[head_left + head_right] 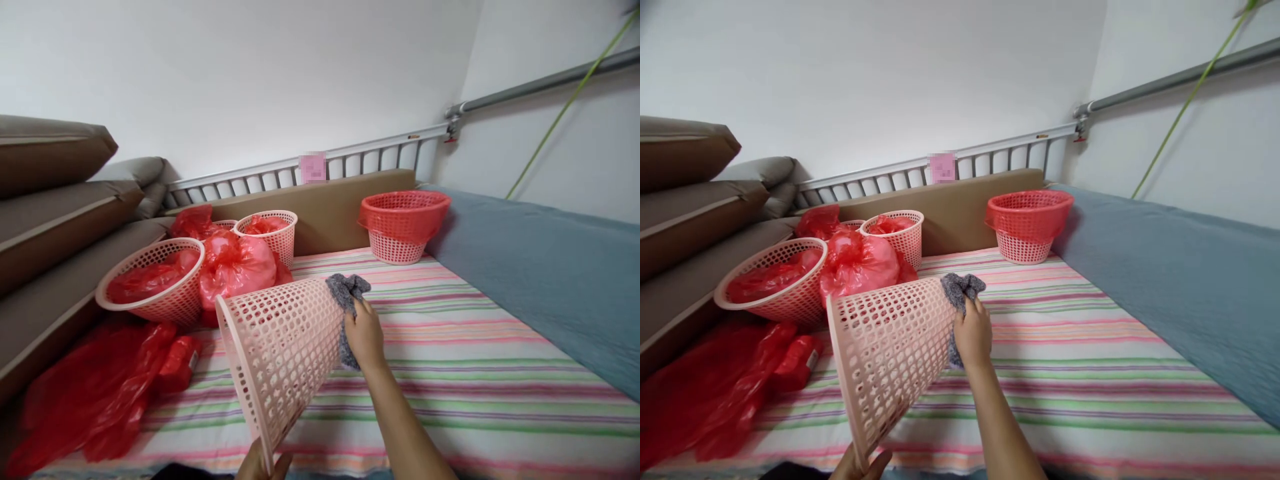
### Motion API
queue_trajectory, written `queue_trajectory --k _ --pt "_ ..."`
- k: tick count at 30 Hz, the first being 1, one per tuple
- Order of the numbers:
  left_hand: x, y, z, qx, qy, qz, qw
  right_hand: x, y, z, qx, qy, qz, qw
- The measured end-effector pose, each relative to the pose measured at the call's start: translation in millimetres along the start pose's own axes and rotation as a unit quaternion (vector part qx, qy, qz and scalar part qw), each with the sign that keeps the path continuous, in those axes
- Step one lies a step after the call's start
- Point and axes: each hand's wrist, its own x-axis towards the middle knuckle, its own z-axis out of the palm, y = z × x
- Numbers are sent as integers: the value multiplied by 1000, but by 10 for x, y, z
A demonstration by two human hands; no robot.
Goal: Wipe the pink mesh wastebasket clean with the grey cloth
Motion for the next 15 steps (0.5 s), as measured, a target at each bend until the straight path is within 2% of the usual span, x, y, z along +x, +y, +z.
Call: queue_trajectory --k 2,5,6,9,11,15 --pt "12 139 -30 -22 -15 -12 1000 -11 45 5 7 1 2 1000" --pt "74 664 -72 -120 -22 32 992 -58 15 19 19 7 -7 1000" --pt "100 860 -80 -162 -9 43 986 -70 -4 28 22 5 -12 1000" --pt "157 1270 -81 -188 23 21 982 -95 -80 47 23 -1 -33 999" --pt "165 1342 -56 -168 33 15 985 -121 -185 29 22 -5 -53 998" --pt "162 1192 4 -144 30 26 989 -332 -638 -140 52 -34 -120 991"
